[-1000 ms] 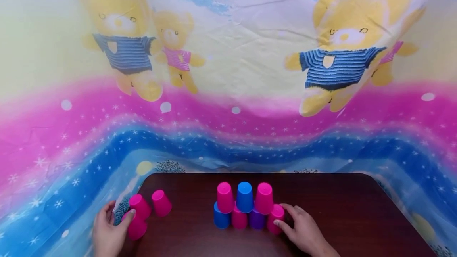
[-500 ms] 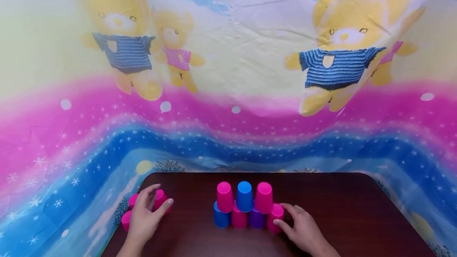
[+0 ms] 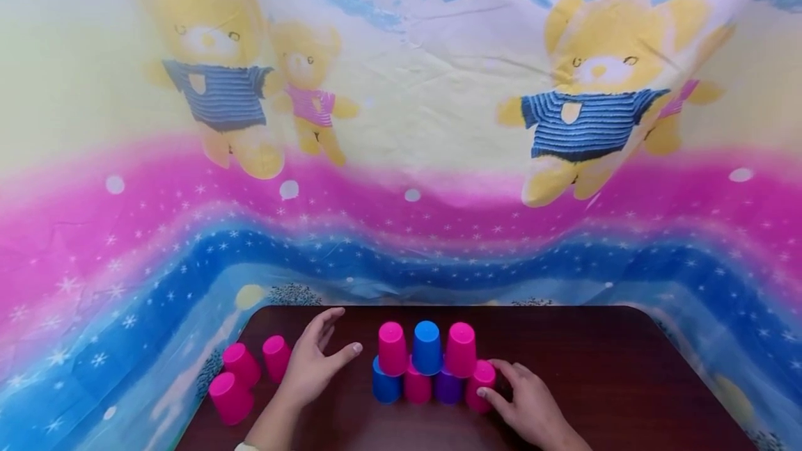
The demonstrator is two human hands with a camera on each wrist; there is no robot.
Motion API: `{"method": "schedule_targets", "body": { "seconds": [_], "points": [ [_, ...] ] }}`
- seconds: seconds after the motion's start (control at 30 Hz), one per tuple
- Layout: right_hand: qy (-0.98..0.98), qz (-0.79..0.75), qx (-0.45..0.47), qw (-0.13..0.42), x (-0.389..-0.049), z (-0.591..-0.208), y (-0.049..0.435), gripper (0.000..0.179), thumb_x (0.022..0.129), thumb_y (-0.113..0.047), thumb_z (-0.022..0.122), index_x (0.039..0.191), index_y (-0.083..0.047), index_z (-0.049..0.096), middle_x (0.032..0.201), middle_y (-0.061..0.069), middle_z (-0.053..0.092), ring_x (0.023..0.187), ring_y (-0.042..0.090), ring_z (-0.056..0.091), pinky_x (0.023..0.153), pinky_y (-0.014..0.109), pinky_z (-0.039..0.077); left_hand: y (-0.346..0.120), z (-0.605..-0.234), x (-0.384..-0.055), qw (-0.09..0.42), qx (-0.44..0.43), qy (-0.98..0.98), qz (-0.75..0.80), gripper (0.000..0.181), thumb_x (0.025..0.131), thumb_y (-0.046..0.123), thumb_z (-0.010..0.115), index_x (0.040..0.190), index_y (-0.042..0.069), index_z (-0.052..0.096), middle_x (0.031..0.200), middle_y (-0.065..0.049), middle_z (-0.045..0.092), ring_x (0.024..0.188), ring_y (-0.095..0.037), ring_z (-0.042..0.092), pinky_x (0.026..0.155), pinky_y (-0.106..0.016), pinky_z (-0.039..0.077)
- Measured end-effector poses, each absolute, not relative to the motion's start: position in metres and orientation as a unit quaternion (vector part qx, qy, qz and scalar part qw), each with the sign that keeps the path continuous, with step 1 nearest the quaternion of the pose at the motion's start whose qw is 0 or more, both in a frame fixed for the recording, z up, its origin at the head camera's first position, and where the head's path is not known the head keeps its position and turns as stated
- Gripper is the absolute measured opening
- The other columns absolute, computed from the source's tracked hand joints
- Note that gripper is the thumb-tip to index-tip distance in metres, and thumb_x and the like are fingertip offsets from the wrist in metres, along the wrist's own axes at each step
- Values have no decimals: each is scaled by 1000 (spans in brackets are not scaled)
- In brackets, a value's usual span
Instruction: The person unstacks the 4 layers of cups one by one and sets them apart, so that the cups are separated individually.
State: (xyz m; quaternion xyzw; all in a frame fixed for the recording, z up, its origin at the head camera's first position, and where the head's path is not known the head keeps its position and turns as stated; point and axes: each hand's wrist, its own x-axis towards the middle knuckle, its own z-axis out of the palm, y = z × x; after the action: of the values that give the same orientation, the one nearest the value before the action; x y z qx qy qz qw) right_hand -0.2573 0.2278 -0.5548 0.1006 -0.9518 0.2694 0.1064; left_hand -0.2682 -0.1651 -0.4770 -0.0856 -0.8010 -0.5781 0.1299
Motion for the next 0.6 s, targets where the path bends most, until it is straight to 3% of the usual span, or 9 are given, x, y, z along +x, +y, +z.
{"method": "schedule_targets", "body": {
  "seconds": [0.23,0.43,0.6],
  "points": [
    [-952,264,96,121,-256,-555,229,55,78,-58,71,123,-28,61,90,-14,60,79,4,55,68,28,49,-148,-476,-277,106,-106,-801,-580,84,70,44,84,140,21,46,141,4,49,136,-21,40,112,-39,33],
    [-952,268,101,111,-255,-553,227,54,79,-55,72,124,-27,61,88,-13,59,75,5,51,62,26,44,-136,-473,-278,87,-95,-805,-579,76,73,32,85,138,24,48,140,3,50,137,-22,40,112,-43,32],
    [-953,264,101,113,-255,-554,226,54,79,-55,72,124,-27,60,91,-12,61,79,4,54,67,28,48,-126,-459,-270,79,-101,-801,-585,72,75,22,84,138,19,48,138,-4,53,135,-27,41,112,-47,32]
  ]
}}
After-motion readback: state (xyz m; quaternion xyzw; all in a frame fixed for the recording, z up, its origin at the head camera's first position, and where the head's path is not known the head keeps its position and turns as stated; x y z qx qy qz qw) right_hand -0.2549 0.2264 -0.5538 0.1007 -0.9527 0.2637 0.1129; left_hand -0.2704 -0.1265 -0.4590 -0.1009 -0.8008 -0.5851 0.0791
